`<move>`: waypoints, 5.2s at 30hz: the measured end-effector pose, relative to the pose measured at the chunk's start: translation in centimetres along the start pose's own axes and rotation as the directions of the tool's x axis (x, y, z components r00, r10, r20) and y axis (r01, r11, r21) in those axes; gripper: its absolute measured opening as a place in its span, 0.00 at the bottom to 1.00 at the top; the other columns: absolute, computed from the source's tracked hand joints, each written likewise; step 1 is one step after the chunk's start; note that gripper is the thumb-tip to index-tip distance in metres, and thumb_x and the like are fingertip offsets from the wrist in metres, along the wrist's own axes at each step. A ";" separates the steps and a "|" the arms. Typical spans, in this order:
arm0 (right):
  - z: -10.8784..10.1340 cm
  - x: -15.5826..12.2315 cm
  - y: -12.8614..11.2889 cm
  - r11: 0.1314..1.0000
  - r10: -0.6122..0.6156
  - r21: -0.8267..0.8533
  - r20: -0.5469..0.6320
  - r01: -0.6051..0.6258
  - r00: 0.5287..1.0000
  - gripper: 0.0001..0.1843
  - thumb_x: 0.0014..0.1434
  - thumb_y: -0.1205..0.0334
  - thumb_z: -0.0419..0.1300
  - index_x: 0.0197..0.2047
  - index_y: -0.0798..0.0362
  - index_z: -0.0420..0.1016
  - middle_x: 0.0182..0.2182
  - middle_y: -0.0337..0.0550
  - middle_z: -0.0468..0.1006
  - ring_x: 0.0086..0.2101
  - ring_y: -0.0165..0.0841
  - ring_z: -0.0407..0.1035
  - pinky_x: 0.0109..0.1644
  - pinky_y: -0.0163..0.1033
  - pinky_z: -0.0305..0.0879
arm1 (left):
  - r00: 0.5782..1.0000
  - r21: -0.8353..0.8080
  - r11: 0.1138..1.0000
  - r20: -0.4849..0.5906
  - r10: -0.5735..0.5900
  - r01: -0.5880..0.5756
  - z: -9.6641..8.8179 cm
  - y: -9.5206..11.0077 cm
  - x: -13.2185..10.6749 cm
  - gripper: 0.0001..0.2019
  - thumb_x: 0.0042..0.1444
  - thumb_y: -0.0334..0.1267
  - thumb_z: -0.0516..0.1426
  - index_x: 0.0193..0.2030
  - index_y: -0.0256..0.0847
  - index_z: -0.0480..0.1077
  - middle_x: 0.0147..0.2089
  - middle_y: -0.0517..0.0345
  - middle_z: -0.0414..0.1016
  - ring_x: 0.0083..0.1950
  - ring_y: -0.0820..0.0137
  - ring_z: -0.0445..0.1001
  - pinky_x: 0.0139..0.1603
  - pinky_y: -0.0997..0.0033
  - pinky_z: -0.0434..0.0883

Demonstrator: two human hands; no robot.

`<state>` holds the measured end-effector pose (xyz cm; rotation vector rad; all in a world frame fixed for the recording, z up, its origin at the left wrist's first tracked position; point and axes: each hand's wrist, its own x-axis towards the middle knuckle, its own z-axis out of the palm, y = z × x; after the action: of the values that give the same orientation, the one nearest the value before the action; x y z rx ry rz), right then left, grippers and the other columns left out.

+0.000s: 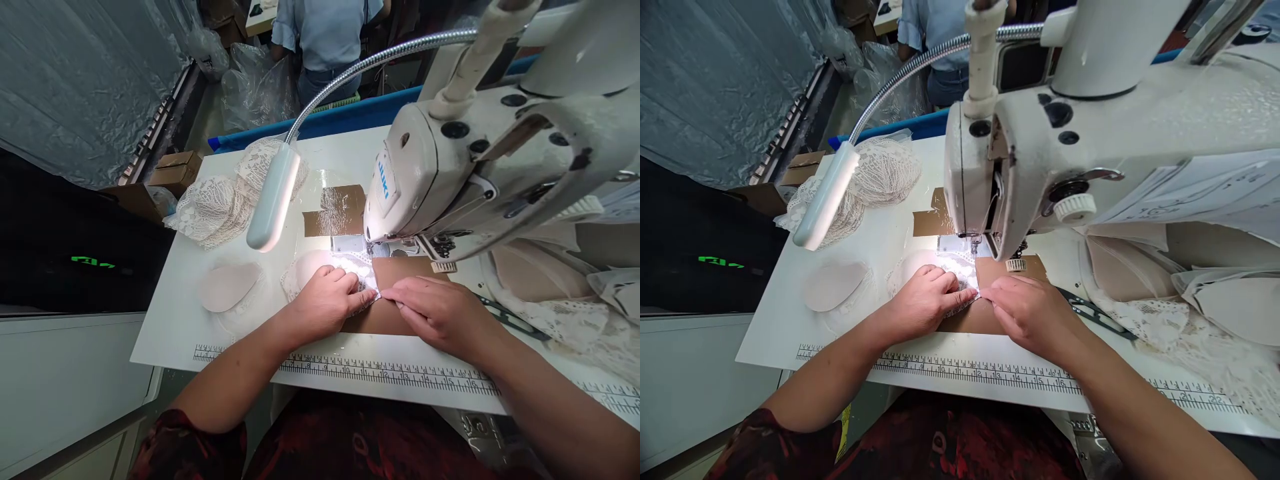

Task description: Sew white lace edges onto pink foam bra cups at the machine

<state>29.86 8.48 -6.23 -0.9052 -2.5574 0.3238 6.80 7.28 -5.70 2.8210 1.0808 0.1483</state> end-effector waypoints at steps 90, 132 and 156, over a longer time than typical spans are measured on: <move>1.1 2.0 0.2 0.952 0.101 -0.283 -0.078 -0.120 0.992 0.15 0.58 0.70 0.50 0.42 0.53 0.77 0.30 0.42 0.74 0.28 0.32 0.59 0.32 0.40 0.48 | 0.997 0.064 0.997 -0.055 0.047 -0.044 -0.2 -3.4 2.4 0.18 0.63 0.32 0.48 0.58 0.39 0.67 0.62 0.52 0.66 0.48 0.63 0.67 0.48 0.61 0.67; 1.0 1.8 0.7 0.969 0.221 -0.096 -0.098 -0.230 0.970 0.19 0.63 0.63 0.46 0.48 0.48 0.76 0.35 0.44 0.78 0.34 0.36 0.69 0.36 0.39 0.61 | 0.994 -0.047 0.998 -0.097 -0.057 0.052 -0.7 -2.2 2.3 0.17 0.65 0.41 0.47 0.51 0.35 0.70 0.54 0.51 0.72 0.47 0.64 0.70 0.49 0.62 0.71; 1.5 1.1 -0.1 0.999 -0.036 0.032 -0.003 0.036 0.999 0.12 0.64 0.62 0.51 0.40 0.52 0.76 0.28 0.41 0.73 0.31 0.32 0.62 0.36 0.39 0.54 | 0.985 -0.080 0.995 -0.157 -0.075 0.063 -0.7 -3.8 2.1 0.15 0.62 0.36 0.49 0.49 0.34 0.71 0.46 0.44 0.73 0.44 0.62 0.70 0.43 0.60 0.70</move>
<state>28.39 9.00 -7.22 -0.8470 -2.5560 0.3521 5.81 11.55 -5.44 2.7398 1.1770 0.4061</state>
